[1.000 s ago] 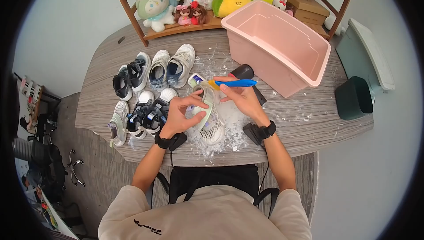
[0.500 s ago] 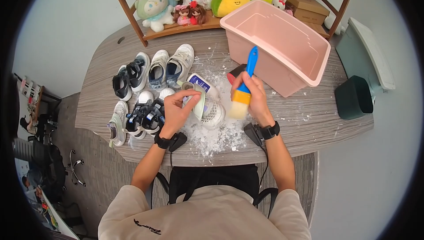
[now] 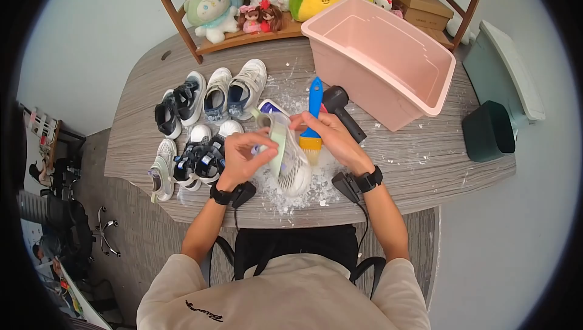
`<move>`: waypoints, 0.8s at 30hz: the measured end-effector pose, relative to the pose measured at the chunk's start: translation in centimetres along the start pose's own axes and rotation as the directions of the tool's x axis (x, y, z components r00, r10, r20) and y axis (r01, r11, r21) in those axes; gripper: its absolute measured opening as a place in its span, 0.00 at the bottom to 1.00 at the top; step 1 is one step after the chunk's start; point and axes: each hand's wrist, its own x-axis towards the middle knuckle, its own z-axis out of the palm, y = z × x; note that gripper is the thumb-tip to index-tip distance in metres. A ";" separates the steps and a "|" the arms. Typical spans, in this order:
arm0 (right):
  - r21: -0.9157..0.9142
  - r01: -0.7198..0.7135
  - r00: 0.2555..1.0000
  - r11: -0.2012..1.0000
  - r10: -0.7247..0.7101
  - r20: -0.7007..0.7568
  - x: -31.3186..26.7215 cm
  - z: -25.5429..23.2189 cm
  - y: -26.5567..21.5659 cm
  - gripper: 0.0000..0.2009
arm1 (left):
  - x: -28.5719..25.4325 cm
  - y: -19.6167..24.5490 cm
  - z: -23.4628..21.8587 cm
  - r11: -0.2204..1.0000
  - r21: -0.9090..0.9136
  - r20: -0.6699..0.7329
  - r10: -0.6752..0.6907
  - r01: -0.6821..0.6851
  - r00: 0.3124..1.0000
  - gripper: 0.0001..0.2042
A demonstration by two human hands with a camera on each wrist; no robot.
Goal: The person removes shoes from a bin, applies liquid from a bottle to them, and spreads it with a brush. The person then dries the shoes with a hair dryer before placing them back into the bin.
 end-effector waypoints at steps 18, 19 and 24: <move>0.165 -0.021 0.995 0.986 0.037 -0.098 -0.3 0.1 -0.8 0.19 | 0.3 0.7 0.6 0.998 0.004 0.160 0.054 -0.055 0.986 0.16; 0.251 -0.014 0.991 0.968 0.046 -0.122 -0.5 0.3 -1.6 0.18 | 0.5 1.0 0.9 1.000 -0.005 0.055 0.023 -0.023 0.998 0.18; 0.206 0.135 0.961 0.969 -0.078 -0.264 -0.1 0.6 -0.8 0.19 | 0.9 1.4 0.9 0.987 0.143 -0.161 -0.050 0.073 0.986 0.28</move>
